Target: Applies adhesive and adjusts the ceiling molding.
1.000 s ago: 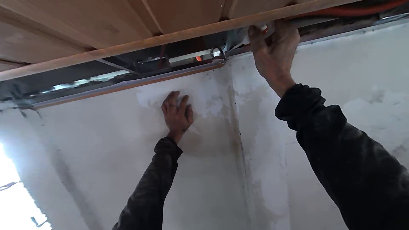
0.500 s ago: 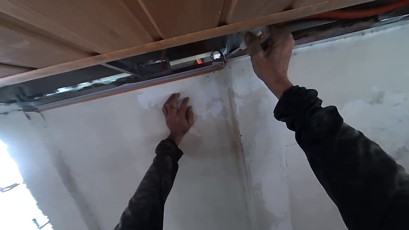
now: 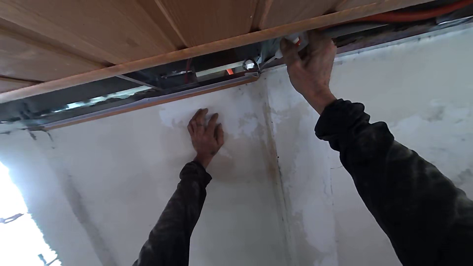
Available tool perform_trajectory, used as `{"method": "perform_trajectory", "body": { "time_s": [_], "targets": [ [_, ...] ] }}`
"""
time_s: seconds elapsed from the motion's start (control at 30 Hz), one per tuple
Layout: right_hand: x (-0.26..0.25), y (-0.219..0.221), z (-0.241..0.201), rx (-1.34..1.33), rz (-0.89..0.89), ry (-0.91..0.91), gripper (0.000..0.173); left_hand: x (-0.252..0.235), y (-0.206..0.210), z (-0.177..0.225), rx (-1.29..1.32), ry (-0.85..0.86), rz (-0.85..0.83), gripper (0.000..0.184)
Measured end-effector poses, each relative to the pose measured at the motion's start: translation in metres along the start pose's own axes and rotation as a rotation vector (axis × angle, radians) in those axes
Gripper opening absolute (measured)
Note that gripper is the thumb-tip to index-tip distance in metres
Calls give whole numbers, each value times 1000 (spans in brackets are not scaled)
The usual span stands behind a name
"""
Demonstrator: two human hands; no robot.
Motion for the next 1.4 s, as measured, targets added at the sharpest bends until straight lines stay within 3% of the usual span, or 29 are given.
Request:
{"method": "perform_trajectory", "body": {
  "time_s": [0.73,1.07,1.4],
  "targets": [
    [0,3,-3,74,-37,-5,37,-1,0,-3,-5,-10,36,41],
    [2,-1,-2,62,-9,9,30,-2,0,-2,-23,9,58,40],
    [24,-22,7,-169,126,22,26,2,1,-2,-2,-10,-41,44]
  ]
}}
Point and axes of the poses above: each hand's wrist, its own x-axis away from the middle knuckle, its own y-axis out of the palm, z = x × y, the point moved 10 cm from there along -x, towards the middle knuckle, and after that the axes turned 9 degrees about x, right-handed, at the moved point
